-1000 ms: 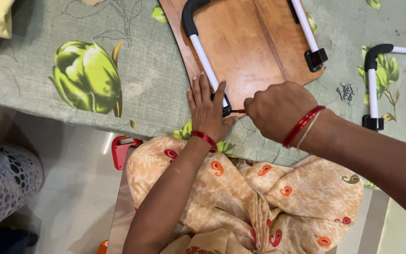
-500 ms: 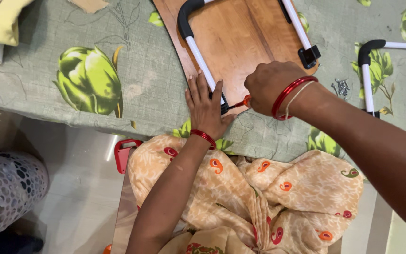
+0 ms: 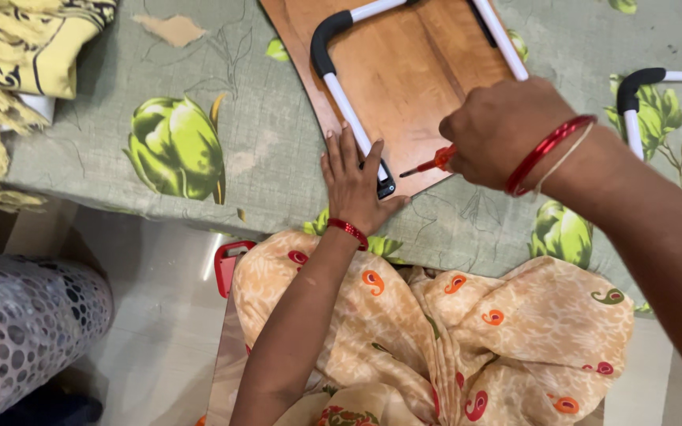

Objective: The person assembles a small wooden stool by attaching metal legs to a wooden seat using a red-handled screwdriver. They insert and tighten screws at each corner, working methodically around the seat.

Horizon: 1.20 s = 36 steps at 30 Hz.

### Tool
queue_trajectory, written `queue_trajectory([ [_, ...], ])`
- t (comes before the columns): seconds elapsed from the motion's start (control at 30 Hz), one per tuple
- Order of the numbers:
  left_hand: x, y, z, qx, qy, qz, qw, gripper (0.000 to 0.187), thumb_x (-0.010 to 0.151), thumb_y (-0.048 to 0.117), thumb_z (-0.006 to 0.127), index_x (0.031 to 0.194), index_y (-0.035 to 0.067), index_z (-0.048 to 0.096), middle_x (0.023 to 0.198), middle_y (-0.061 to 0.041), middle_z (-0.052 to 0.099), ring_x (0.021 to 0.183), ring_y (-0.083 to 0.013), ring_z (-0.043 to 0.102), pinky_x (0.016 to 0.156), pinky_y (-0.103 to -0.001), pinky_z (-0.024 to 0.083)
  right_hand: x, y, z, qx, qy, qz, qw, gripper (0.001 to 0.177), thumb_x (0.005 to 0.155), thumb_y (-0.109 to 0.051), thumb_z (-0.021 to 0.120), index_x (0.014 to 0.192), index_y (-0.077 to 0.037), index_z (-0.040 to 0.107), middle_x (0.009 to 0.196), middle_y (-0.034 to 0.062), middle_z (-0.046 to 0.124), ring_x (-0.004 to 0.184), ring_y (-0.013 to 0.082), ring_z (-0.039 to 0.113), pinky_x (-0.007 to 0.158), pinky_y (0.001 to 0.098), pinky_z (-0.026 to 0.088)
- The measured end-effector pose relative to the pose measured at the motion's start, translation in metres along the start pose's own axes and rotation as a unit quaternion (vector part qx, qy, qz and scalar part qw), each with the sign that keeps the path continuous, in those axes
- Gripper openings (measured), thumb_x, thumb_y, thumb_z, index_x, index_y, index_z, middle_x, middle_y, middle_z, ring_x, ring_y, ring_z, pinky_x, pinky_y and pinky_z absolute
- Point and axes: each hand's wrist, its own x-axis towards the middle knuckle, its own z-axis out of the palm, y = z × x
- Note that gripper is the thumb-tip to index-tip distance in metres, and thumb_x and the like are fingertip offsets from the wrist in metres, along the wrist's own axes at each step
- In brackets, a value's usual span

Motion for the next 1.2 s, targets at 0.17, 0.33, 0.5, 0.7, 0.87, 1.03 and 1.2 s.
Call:
queue_trajectory([
  [0.17, -0.003, 0.004, -0.004, 0.051, 0.006, 0.030, 0.998, 0.098, 0.059, 0.052, 0.091, 0.142, 0.015, 0.055, 0.164, -0.028, 0.017, 0.151, -0.0525, 0.012, 0.117, -0.074, 0.014, -0.019, 0.014, 0.075, 0.170, 0.055, 0.038, 0.983, 0.034, 0.096, -0.043, 0.060, 0.109, -0.013, 0.071, 0.083, 0.0155, 0.074, 0.080, 0.0345, 0.074, 0.074, 0.0483, 0.058],
  [0.33, -0.006, 0.021, 0.005, 0.161, 0.044, 0.143, 0.976, 0.080, 0.074, 0.044, 0.086, 0.143, 0.015, 0.057, 0.166, -0.019, 0.022, 0.154, -0.0455, 0.016, 0.117, -0.075, 0.015, -0.049, 0.020, 0.199, 0.476, 0.243, 0.059, 0.843, 0.035, 0.086, -0.024, 0.069, 0.117, -0.008, 0.069, 0.079, 0.0156, 0.075, 0.069, 0.0288, 0.072, 0.065, 0.0414, 0.057],
  [0.5, -0.006, 0.069, 0.027, 0.148, -0.067, 0.205, 0.965, 0.079, 0.074, 0.040, 0.083, 0.142, 0.009, 0.057, 0.166, -0.019, 0.024, 0.154, -0.0429, 0.016, 0.119, -0.072, 0.015, -0.078, 0.005, 0.276, 0.694, 0.247, 0.205, 0.644, 0.035, 0.092, -0.017, 0.068, 0.126, -0.006, 0.068, 0.078, 0.0113, 0.073, 0.058, 0.0154, 0.064, 0.054, 0.0307, 0.054],
  [0.7, -0.009, 0.128, 0.070, 0.141, -0.202, 0.242, 0.938, 0.077, 0.080, 0.042, 0.079, 0.143, 0.007, 0.052, 0.167, -0.021, 0.021, 0.155, -0.0419, 0.014, 0.124, -0.062, 0.009, -0.111, 0.020, 0.319, 0.628, 0.381, 0.305, 0.607, 0.026, 0.094, -0.012, 0.071, 0.117, 0.000, 0.072, 0.084, 0.0090, 0.075, 0.064, 0.0113, 0.069, 0.058, 0.0253, 0.054],
  [0.87, -0.003, 0.156, 0.106, 0.146, -0.301, 0.225, 0.915, 0.080, 0.083, 0.044, 0.074, 0.149, 0.009, 0.045, 0.166, -0.021, 0.018, 0.154, -0.0409, 0.013, 0.123, -0.059, 0.009, -0.128, 0.045, 0.345, 0.563, 0.400, 0.366, 0.624, 0.021, 0.096, -0.012, 0.073, 0.114, -0.001, 0.074, 0.080, 0.0117, 0.073, 0.065, 0.0149, 0.068, 0.060, 0.0277, 0.053],
  [1.03, 0.007, 0.175, 0.131, 0.145, -0.353, 0.201, 0.902, 0.082, 0.087, 0.046, 0.072, 0.153, 0.010, 0.040, 0.167, -0.020, 0.018, 0.154, -0.0414, 0.014, 0.124, -0.059, 0.011, -0.124, 0.071, 0.360, 0.451, 0.491, 0.336, 0.666, 0.020, 0.096, -0.011, 0.077, 0.112, 0.000, 0.074, 0.093, 0.0161, 0.073, 0.074, 0.0222, 0.070, 0.069, 0.0318, 0.054],
  [1.2, 0.014, 0.183, 0.139, 0.157, -0.391, 0.166, 0.892, 0.084, 0.088, 0.046, 0.071, 0.155, 0.011, 0.035, 0.167, -0.018, 0.015, 0.154, -0.0427, 0.010, 0.122, -0.060, 0.011, -0.114, 0.105, 0.362, 0.380, 0.508, 0.320, 0.703, 0.018, 0.097, -0.009, 0.078, 0.111, 0.000, 0.074, 0.096, 0.0177, 0.072, 0.080, 0.0292, 0.071, 0.074, 0.0357, 0.056],
])
